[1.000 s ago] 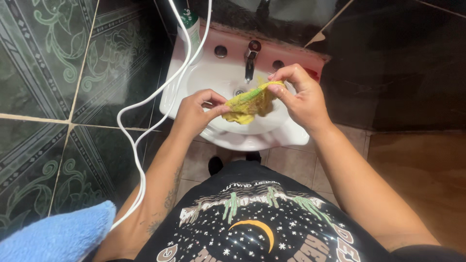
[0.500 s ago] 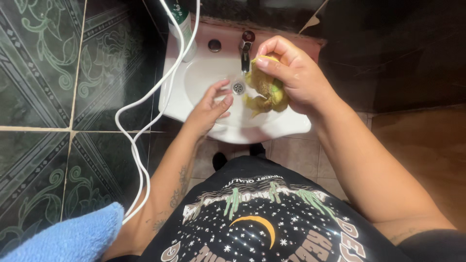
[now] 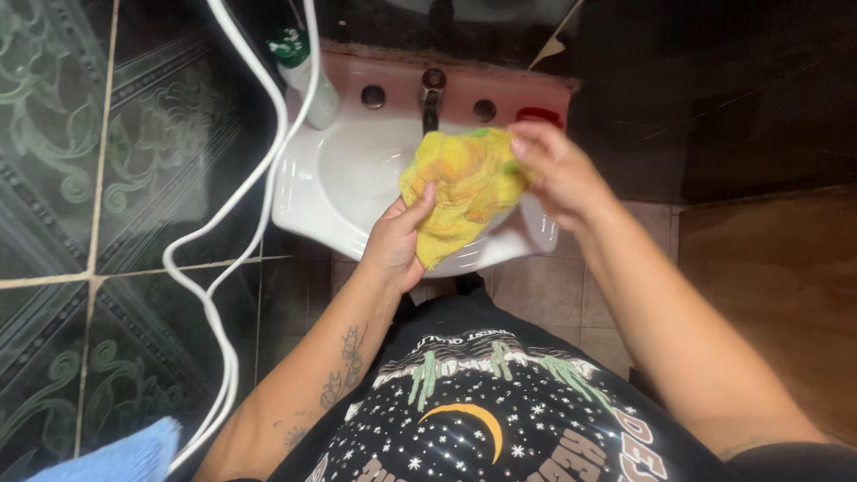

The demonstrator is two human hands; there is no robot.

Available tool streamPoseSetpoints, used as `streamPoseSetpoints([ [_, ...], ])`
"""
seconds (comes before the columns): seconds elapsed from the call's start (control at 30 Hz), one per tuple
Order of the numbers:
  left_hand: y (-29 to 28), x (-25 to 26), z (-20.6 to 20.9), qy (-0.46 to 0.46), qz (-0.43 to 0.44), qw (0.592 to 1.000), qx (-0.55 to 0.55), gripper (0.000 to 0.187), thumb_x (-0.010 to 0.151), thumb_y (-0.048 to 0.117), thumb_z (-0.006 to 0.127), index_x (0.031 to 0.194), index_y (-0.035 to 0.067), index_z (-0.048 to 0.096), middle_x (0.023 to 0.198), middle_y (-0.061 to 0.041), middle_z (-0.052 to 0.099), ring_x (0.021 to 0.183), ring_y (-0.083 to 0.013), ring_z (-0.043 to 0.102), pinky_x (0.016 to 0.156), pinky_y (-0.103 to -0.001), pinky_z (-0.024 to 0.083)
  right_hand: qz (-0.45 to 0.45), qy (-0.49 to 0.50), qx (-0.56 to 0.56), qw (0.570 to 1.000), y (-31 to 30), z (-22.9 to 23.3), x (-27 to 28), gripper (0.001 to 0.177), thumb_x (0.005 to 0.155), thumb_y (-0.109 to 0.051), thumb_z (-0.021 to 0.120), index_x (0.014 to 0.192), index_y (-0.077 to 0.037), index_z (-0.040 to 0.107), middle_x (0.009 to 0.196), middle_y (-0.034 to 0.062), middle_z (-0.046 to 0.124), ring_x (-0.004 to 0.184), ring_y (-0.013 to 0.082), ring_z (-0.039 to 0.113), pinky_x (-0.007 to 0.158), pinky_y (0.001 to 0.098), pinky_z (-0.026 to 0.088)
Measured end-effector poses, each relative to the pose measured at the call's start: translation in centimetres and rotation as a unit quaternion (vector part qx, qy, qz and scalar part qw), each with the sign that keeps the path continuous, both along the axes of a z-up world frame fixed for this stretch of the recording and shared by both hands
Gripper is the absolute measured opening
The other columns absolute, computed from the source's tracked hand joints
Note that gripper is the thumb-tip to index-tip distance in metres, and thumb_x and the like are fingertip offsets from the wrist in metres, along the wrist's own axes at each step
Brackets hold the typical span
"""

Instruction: The person cleans a bathroom sink using a yellow cloth and a green-capped cleaning liquid. They repeatedly wet the cloth under running water, wipe the sink basin and faucet, and rinse the cloth throughout the process.

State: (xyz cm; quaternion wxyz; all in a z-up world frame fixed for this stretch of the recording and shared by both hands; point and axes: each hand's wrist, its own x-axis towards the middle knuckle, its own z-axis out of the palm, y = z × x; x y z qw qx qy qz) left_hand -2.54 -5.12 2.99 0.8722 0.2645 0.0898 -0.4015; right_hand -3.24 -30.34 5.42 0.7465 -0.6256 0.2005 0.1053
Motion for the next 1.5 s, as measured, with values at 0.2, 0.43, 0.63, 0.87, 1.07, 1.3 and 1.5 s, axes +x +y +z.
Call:
streamPoseSetpoints([
  [0.2, -4.9, -1.4, 2.6, -0.009, -0.153, 0.988, 0.006, 0.04, 0.099, 0.023, 0.063, 0.135, 0.005, 0.059, 0.125, -0.009, 0.069, 0.111, -0.0199, 0.07, 0.098, -0.038, 0.057, -0.029, 0.073, 0.539, 0.839, -0.2, -5.1, -6.2, 0.099, 0.084, -0.074, 0.054, 0.148, 0.001, 0.041, 0.15, 0.029, 0.049, 0.134, 0.0487, 0.052, 0.109, 0.0638, 0.043],
  [0.43, -9.5, 1.5, 0.3, -0.334, -0.214, 0.71, 0.582, 0.048, 0.087, 0.045, 0.079, 0.111, 0.004, 0.07, 0.103, -0.014, 0.076, 0.092, -0.0223, 0.073, 0.086, -0.034, 0.057, -0.062, 0.108, 0.3, 0.946, -5.4, -5.2, -9.1, 0.052, 0.1, -0.028, 0.056, 0.146, -0.006, 0.045, 0.143, 0.0166, 0.056, 0.132, 0.0317, 0.057, 0.11, 0.0504, 0.048],
  [0.63, -13.7, 5.0, -4.4, -0.517, -0.01, 0.659, 0.547, 0.042, 0.08, 0.021, 0.081, 0.118, 0.01, 0.068, 0.106, -0.011, 0.069, 0.091, -0.0275, 0.069, 0.079, -0.04, 0.055, -0.069, -0.016, -0.073, 0.995, -8.7, -3.1, -11.0, 0.06, 0.102, -0.027, 0.053, 0.151, 0.002, 0.035, 0.151, 0.0266, 0.046, 0.137, 0.0379, 0.049, 0.112, 0.0526, 0.041],
  [0.87, -23.1, 9.2, -10.2, -0.7, -0.096, 0.365, 0.606, 0.031, 0.081, 0.008, 0.074, 0.109, 0.02, 0.075, 0.104, -0.008, 0.07, 0.101, -0.0296, 0.064, 0.086, -0.048, 0.051, 0.295, -0.018, -0.577, 0.761, -1.6, -8.2, -9.4, 0.098, 0.09, -0.045, 0.064, 0.154, 0.009, 0.014, 0.164, 0.0332, 0.005, 0.154, 0.044, 0.001, 0.122, 0.0543, 0.001],
  [1.07, -18.5, 7.8, -10.5, -0.611, 0.045, 0.471, 0.635, 0.028, 0.084, 0.016, 0.075, 0.112, 0.013, 0.073, 0.107, -0.013, 0.069, 0.1, -0.0345, 0.064, 0.084, -0.044, 0.051, 0.215, -0.053, -0.646, 0.731, -2.6, -11.3, -3.5, 0.098, 0.093, -0.049, 0.065, 0.157, 0.008, 0.017, 0.165, 0.0314, 0.007, 0.154, 0.0447, 0.003, 0.123, 0.0562, 0.0],
  [1.3, -5.5, -1.3, -4.8, -0.491, 0.116, 0.552, 0.664, 0.03, 0.084, 0.016, 0.083, 0.108, 0.005, 0.069, 0.096, -0.014, 0.067, 0.092, -0.0358, 0.064, 0.08, -0.044, 0.051, 0.2, -0.057, -0.626, 0.752, -6.5, -12.8, 3.9, 0.083, 0.093, -0.04, 0.07, 0.158, -0.002, 0.035, 0.155, 0.0236, 0.043, 0.145, 0.0409, 0.038, 0.123, 0.0524, 0.024],
  [1.5, -2.2, -5.9, -3.3, -0.382, 0.113, 0.594, 0.699, 0.027, 0.084, 0.015, 0.081, 0.106, 0.004, 0.07, 0.097, -0.013, 0.069, 0.085, -0.0312, 0.064, 0.076, -0.041, 0.052, 0.236, -0.286, -0.556, 0.744, -5.1, -14.2, 9.2, 0.064, 0.091, -0.019, 0.078, 0.148, -0.009, 0.051, 0.153, 0.0124, 0.052, 0.141, 0.0339, 0.049, 0.117, 0.045, 0.037],
])
